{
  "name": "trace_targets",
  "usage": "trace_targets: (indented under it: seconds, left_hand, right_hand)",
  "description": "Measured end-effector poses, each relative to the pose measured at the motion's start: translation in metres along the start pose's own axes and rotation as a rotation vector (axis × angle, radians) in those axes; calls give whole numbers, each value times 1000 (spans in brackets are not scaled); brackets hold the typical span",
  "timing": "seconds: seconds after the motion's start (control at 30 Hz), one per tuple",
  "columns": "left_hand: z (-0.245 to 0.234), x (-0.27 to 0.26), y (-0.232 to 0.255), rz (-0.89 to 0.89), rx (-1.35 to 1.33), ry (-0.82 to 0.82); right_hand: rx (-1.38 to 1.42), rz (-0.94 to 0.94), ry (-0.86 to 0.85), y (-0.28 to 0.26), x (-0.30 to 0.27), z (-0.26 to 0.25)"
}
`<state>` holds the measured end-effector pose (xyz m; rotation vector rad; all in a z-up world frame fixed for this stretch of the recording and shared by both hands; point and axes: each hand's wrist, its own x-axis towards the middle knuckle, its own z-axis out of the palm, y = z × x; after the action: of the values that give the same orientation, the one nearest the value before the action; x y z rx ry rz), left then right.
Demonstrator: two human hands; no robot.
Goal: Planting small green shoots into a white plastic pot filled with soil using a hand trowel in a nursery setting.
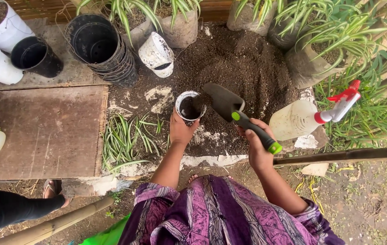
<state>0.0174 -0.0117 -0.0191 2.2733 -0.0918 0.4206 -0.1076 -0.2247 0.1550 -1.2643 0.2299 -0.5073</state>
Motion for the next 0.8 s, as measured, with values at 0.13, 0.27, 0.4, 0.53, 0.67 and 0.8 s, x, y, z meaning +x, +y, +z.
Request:
trace_targets:
  seconds: [0.13, 0.27, 0.4, 0.53, 0.67, 0.8]
  left_hand:
    - [-2, 1, 4, 13, 1, 14]
    - [1, 0, 1, 61, 13, 74]
    - [3, 1, -1, 109, 9, 124]
    - [8, -1, -7, 124, 12, 140]
    - [6, 1, -6, 121, -15, 151]
    - [-1, 3, 5, 114, -9, 141]
  right_hand:
    - [122, 68, 164, 11, -7, -37]
    - [126, 178, 359, 20, -29, -84]
    - [134, 292, 479, 33, -52, -118]
    - [193, 354, 506, 39, -50, -96]
    - [304, 376, 493, 64, -27, -76]
    - [381, 369, 465, 84, 6, -64]
